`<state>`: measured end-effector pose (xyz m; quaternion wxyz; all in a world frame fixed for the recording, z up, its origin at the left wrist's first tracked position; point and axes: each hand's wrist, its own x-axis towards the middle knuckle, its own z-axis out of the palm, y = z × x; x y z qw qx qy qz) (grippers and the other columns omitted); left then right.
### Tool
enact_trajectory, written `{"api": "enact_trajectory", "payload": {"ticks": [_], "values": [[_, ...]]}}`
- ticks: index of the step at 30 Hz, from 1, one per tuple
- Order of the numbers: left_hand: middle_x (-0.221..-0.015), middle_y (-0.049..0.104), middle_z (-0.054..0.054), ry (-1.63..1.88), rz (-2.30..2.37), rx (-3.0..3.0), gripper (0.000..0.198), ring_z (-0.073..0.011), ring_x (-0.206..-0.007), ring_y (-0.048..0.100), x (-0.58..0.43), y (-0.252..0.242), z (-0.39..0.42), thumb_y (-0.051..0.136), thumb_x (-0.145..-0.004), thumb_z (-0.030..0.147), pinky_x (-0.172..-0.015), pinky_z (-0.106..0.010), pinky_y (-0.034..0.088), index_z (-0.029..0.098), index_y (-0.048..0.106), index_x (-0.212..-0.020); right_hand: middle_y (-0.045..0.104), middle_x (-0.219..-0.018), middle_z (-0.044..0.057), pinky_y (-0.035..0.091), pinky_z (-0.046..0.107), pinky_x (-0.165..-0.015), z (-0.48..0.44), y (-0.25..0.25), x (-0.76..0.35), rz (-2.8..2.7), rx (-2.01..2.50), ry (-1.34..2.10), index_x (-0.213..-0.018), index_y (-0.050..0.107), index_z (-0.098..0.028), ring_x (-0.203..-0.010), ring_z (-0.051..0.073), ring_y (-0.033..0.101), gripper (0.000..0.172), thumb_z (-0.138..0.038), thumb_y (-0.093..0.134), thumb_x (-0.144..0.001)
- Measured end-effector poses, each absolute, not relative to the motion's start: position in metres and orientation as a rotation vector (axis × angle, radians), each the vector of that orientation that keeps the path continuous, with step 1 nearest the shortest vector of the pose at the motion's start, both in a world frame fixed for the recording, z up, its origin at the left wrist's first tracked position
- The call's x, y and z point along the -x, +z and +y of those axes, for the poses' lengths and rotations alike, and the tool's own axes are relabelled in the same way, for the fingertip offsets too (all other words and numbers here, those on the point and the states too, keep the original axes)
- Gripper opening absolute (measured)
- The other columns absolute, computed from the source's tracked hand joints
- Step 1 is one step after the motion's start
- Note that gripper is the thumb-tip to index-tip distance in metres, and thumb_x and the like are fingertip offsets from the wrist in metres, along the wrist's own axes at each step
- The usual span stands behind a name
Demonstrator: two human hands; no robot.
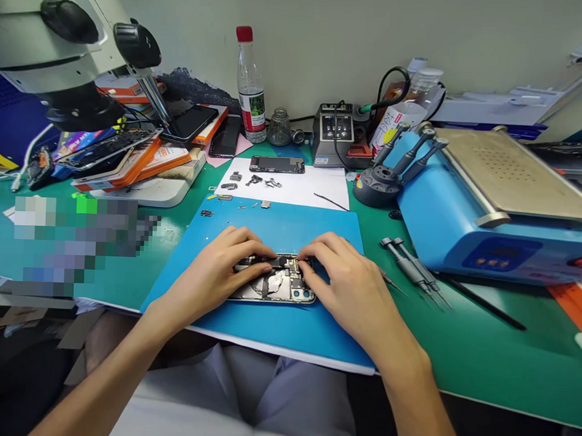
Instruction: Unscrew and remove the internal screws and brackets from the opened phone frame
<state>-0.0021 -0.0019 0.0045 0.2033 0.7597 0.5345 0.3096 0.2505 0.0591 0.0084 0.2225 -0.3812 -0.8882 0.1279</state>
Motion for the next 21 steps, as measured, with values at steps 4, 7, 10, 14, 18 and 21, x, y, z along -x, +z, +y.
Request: {"api": "enact_trajectory", "payload": {"ticks": [4,7,10,14,18,21], "values": [[-0.113,0.07,-0.004,0.867,1.526,-2.133,0.018,-0.0236,-0.106,0.062,0.0012,0.0037,-0.0001,0.071,-0.108,0.024,-0.093,-0.037,0.051,0.023,0.08,-0.123,0.076,-0.119,0.001,0.055,0.033,-0.09,0.0581,0.0105,-0.2528,-2.343,1.135,0.515,-0.114,0.074,-0.03,-0.109,0.021,0.074,0.017,-0.035,0.057,-0.112],[-0.112,0.068,-0.005,0.881,1.542,-2.186,0.019,-0.0235,-0.102,0.063,0.0008,0.0017,0.0009,0.071,-0.108,0.024,-0.089,-0.037,0.052,0.023,0.08,-0.124,0.081,-0.117,0.0,0.057,0.034,-0.089,0.0574,0.0113,-0.254,-2.197,1.265,0.58,-0.123,0.074,-0.031,-0.104,0.021,0.077,0.023,-0.036,0.055,-0.112],[-0.11,0.068,-0.005,0.895,1.534,-2.223,0.019,-0.0237,-0.101,0.064,0.0005,0.0003,0.0009,0.072,-0.107,0.024,-0.089,-0.038,0.052,0.021,0.08,-0.123,0.082,-0.118,0.002,0.057,0.036,-0.088,0.0571,0.0109,-0.254,-2.181,1.304,0.591,-0.126,0.075,-0.031,-0.104,0.023,0.078,0.025,-0.038,0.056,-0.111],[-0.11,0.069,-0.005,0.886,1.504,-2.212,0.019,-0.0235,-0.105,0.063,0.0002,0.001,0.0001,0.069,-0.108,0.023,-0.092,-0.037,0.053,0.02,0.079,-0.124,0.081,-0.122,0.002,0.057,0.037,-0.094,0.0568,0.0097,-0.254,-2.202,1.267,0.587,-0.125,0.075,-0.03,-0.109,0.024,0.077,0.024,-0.038,0.057,-0.11],[-0.112,0.069,-0.006,0.877,1.511,-2.179,0.018,-0.0237,-0.107,0.063,0.0006,0.0023,-0.0008,0.068,-0.109,0.023,-0.095,-0.036,0.052,0.019,0.077,-0.124,0.08,-0.121,0.002,0.055,0.036,-0.095,0.0559,0.0093,-0.2547,-2.237,1.218,0.588,-0.119,0.075,-0.03,-0.112,0.023,0.075,0.022,-0.037,0.057,-0.111],[-0.113,0.069,-0.006,0.874,1.508,-2.158,0.019,-0.024,-0.109,0.063,0.001,0.0023,-0.0018,0.067,-0.11,0.024,-0.097,-0.036,0.052,0.02,0.077,-0.125,0.079,-0.121,0.001,0.054,0.036,-0.094,0.0559,0.0094,-0.2546,-2.243,1.208,0.585,-0.12,0.075,-0.031,-0.112,0.023,0.075,0.022,-0.038,0.056,-0.112]]}}
